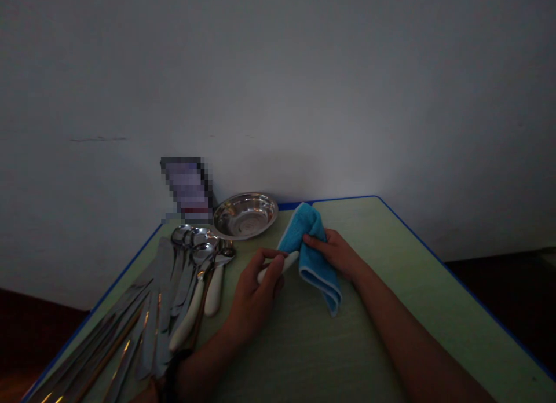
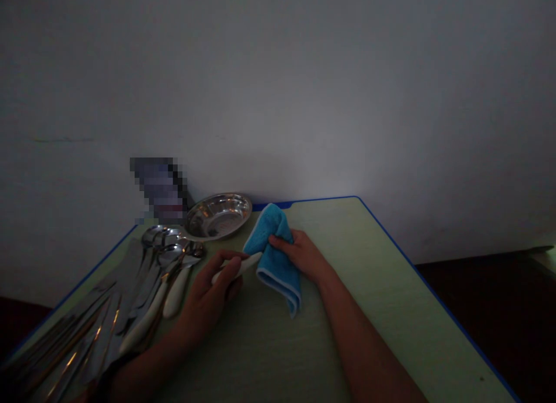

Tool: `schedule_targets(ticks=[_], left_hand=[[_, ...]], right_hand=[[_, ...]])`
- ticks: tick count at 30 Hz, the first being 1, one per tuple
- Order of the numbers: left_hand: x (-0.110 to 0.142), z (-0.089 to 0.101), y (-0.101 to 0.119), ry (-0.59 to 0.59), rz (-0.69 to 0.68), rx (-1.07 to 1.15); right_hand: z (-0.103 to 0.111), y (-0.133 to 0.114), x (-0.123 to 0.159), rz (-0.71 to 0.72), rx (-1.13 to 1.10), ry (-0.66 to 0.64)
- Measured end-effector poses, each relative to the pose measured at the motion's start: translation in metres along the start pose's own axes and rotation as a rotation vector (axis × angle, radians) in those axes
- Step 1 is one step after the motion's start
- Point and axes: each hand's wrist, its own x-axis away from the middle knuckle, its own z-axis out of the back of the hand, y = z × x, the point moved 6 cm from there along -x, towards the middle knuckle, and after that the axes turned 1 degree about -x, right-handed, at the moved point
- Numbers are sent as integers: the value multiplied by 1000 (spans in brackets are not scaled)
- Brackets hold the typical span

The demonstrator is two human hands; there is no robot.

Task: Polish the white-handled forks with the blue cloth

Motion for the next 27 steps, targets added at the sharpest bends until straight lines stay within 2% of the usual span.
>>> schedule_targets(ticks=[5,13,20,24,27], left_hand=[[1,0,2,11,24,-19],[-3,10,0,138,59,59],[-7,12,-2,195,58,106],[-8,9,-3,157,-15,185],[-7,6,-2,100,-33,126]], right_hand=[[4,2,-1,-3,29,5],[-1,3,3,-105,-27,-133],[3,9,3,-178,-217,-66],[0,9,0,-118,-193,-143],[-1,10,-2,-74,-150,-189]])
